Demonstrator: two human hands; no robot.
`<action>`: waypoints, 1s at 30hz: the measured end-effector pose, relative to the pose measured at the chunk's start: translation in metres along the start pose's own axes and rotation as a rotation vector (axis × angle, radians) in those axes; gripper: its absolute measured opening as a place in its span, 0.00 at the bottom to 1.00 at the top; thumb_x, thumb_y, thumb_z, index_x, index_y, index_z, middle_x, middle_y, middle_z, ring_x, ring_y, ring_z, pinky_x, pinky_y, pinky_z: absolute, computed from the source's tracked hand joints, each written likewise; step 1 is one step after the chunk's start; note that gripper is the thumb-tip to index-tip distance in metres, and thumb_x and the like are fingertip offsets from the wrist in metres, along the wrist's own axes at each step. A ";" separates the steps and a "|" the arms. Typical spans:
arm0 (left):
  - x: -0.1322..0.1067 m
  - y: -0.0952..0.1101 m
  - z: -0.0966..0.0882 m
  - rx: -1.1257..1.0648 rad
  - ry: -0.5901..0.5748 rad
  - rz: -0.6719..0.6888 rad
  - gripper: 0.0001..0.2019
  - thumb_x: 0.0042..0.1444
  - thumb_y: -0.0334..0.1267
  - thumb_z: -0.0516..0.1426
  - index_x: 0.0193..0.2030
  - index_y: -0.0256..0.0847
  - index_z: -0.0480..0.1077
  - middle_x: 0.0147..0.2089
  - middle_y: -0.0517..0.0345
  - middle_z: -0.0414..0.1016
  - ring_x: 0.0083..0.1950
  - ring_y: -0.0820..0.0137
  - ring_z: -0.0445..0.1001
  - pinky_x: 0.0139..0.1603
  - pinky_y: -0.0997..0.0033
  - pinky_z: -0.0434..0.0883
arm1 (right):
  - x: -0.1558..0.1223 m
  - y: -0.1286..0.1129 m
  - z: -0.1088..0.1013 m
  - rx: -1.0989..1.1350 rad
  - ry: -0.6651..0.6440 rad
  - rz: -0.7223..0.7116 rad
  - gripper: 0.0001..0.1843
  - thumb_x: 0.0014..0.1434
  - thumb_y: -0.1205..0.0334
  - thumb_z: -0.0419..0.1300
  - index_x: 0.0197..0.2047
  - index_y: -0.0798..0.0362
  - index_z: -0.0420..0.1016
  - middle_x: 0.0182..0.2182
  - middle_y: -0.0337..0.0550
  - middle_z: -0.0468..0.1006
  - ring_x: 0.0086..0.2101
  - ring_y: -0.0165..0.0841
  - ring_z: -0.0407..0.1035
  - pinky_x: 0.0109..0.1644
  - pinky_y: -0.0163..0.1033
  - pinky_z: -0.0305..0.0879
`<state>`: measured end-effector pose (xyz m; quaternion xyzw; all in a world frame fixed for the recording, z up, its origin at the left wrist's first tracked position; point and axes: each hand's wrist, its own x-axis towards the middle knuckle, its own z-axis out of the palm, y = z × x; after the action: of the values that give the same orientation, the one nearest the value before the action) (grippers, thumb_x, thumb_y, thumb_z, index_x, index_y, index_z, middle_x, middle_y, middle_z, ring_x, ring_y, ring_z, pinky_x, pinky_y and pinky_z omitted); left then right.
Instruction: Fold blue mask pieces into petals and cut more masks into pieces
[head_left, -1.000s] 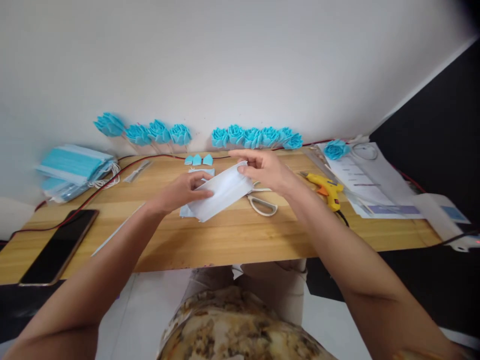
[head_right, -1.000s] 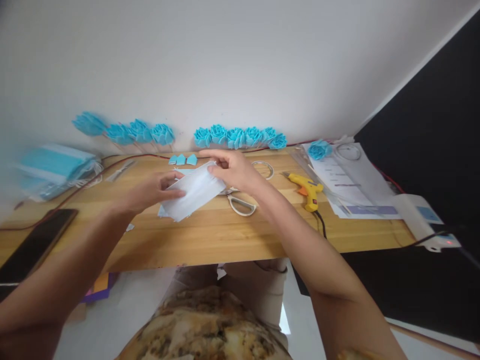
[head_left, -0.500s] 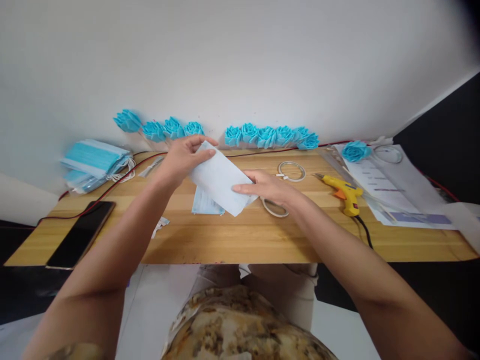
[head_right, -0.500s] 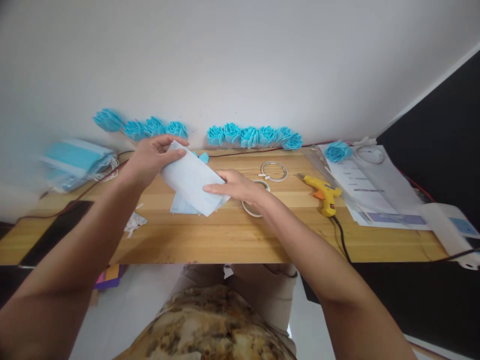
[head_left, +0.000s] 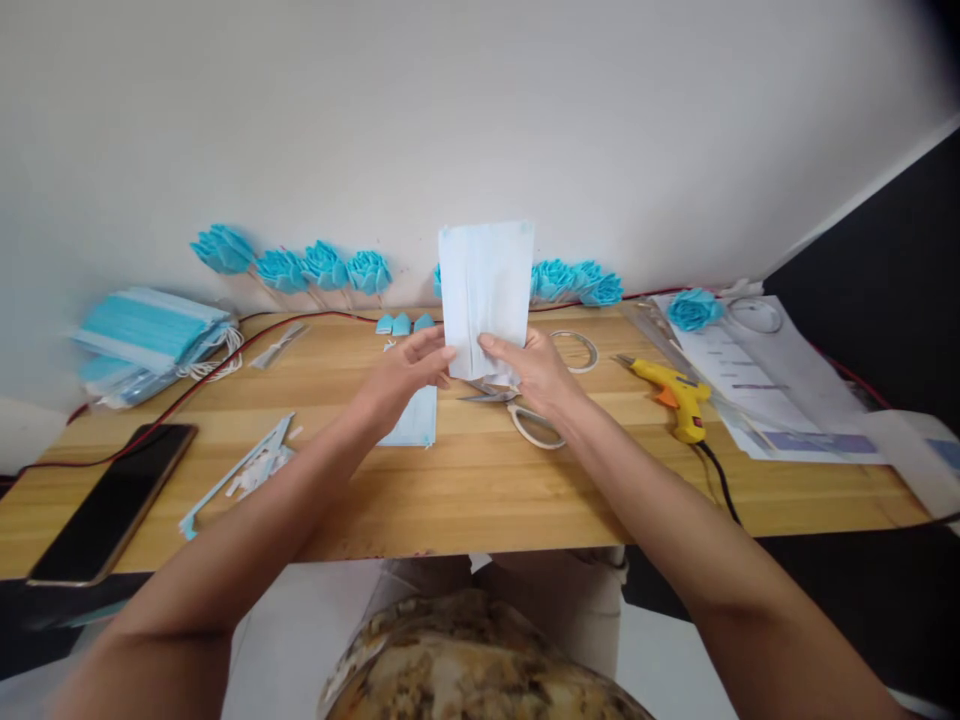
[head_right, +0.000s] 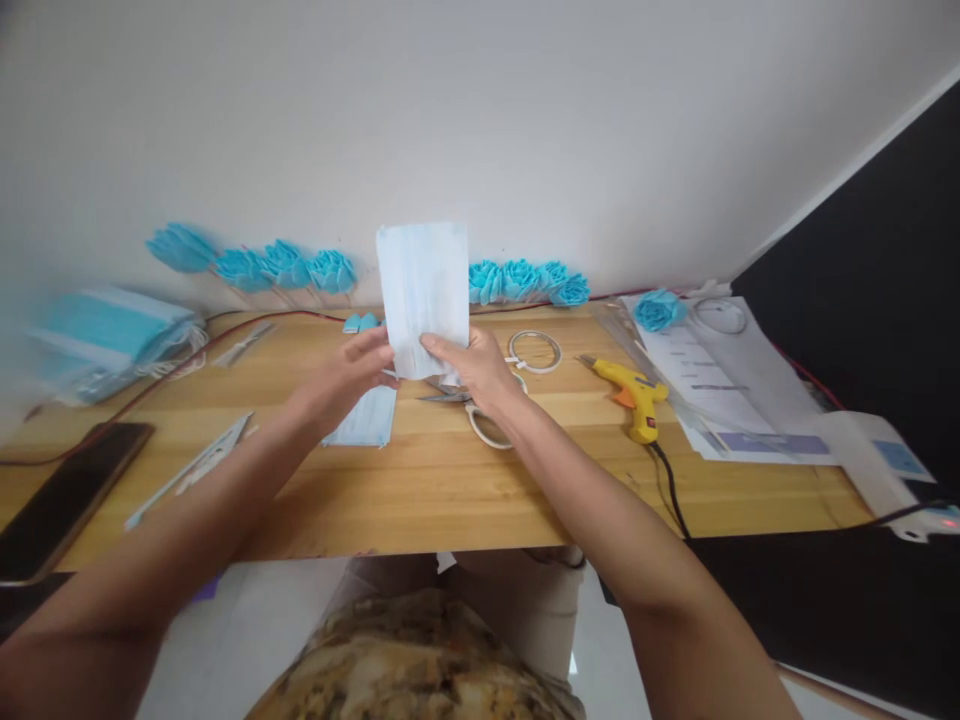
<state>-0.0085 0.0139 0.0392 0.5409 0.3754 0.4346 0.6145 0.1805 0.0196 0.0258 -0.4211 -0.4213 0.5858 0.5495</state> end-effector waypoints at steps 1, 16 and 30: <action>0.000 -0.003 0.002 0.039 0.006 0.000 0.26 0.47 0.47 0.70 0.51 0.39 0.75 0.37 0.56 0.78 0.35 0.70 0.75 0.36 0.71 0.72 | 0.001 0.004 -0.001 0.011 0.008 -0.002 0.24 0.38 0.50 0.78 0.36 0.56 0.83 0.31 0.42 0.84 0.30 0.34 0.75 0.35 0.40 0.73; -0.002 -0.017 -0.012 0.078 0.114 0.089 0.14 0.47 0.36 0.69 0.42 0.40 0.78 0.26 0.64 0.73 0.26 0.77 0.69 0.28 0.74 0.67 | -0.002 0.016 -0.016 -0.122 0.123 -0.086 0.21 0.46 0.44 0.73 0.28 0.54 0.78 0.24 0.36 0.75 0.25 0.27 0.65 0.28 0.34 0.62; -0.005 -0.023 -0.011 -0.044 -0.005 0.045 0.19 0.56 0.50 0.65 0.48 0.40 0.80 0.45 0.51 0.81 0.43 0.64 0.77 0.41 0.69 0.72 | -0.013 0.020 -0.009 -0.212 0.050 -0.049 0.24 0.47 0.40 0.72 0.23 0.53 0.72 0.21 0.34 0.69 0.23 0.26 0.60 0.27 0.34 0.57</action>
<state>-0.0179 0.0124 0.0146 0.5367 0.3521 0.4551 0.6172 0.1834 0.0064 0.0043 -0.4809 -0.4773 0.5135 0.5265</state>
